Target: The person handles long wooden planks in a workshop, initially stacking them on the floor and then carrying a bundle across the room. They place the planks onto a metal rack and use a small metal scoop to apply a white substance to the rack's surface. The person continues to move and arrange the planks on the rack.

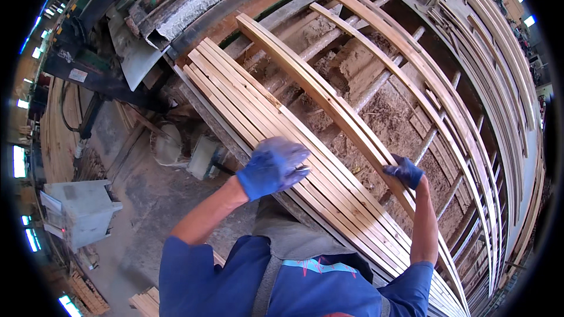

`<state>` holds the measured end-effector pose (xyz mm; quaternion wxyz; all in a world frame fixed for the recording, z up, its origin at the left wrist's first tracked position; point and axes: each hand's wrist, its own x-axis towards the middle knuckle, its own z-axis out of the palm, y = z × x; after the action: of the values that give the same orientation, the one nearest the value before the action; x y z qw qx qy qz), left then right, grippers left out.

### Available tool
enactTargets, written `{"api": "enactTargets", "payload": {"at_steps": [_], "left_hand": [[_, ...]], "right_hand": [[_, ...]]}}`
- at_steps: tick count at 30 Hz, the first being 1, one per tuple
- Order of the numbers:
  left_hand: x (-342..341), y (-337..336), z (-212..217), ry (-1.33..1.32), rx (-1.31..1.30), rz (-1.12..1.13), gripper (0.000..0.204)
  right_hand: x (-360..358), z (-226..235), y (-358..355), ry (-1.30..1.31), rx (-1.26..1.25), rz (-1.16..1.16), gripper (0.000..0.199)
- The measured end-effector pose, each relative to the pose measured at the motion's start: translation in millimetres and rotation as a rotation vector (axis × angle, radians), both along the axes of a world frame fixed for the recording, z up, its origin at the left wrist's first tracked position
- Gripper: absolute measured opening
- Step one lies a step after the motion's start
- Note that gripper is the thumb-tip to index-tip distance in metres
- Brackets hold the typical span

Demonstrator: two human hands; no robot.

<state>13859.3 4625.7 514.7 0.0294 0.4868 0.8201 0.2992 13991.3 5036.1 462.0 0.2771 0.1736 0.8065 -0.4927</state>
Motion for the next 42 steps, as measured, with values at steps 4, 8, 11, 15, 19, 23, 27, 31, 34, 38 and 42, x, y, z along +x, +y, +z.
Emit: {"api": "enactTargets", "payload": {"at_steps": [4,8,11,15,19,23,27,31,34,38,42], "left_hand": [[-26,85,5,-0.059,-0.178,-0.188,0.044],[-65,128,-19,-0.241,-0.882,-0.431,0.090],[-75,139,-14,-0.244,-1.112,-0.538,0.098],[-94,110,-15,-0.190,-0.883,-0.514,0.100],[-99,128,-12,-0.197,-1.003,-0.605,0.097],[-81,158,19,-0.010,-0.872,-0.681,0.092],[-66,176,138,0.005,-0.818,-0.697,0.045],[-47,120,252,0.162,-0.645,-0.676,0.034],[-17,71,282,0.193,-0.568,-0.541,0.041],[21,33,302,0.128,-0.962,-0.577,0.038],[46,6,281,-0.028,-0.791,-0.562,0.036]], "right_hand": [[7,8,9,0.082,0.111,0.117,0.062],[51,22,6,0.420,0.151,-0.380,0.046],[107,64,-19,0.541,0.331,-0.557,0.034],[214,60,-69,0.518,0.537,-0.744,0.029],[273,64,-134,0.538,0.477,-1.094,0.027],[311,68,-209,0.572,0.436,-1.447,0.026],[306,87,-228,0.758,0.196,-1.505,0.043],[319,90,-195,1.030,-0.160,-1.570,0.061],[338,82,-166,1.277,-0.492,-1.517,0.089],[346,104,-137,1.618,-0.669,-1.472,0.087],[359,144,-141,1.882,-0.935,-1.565,0.059]]}}
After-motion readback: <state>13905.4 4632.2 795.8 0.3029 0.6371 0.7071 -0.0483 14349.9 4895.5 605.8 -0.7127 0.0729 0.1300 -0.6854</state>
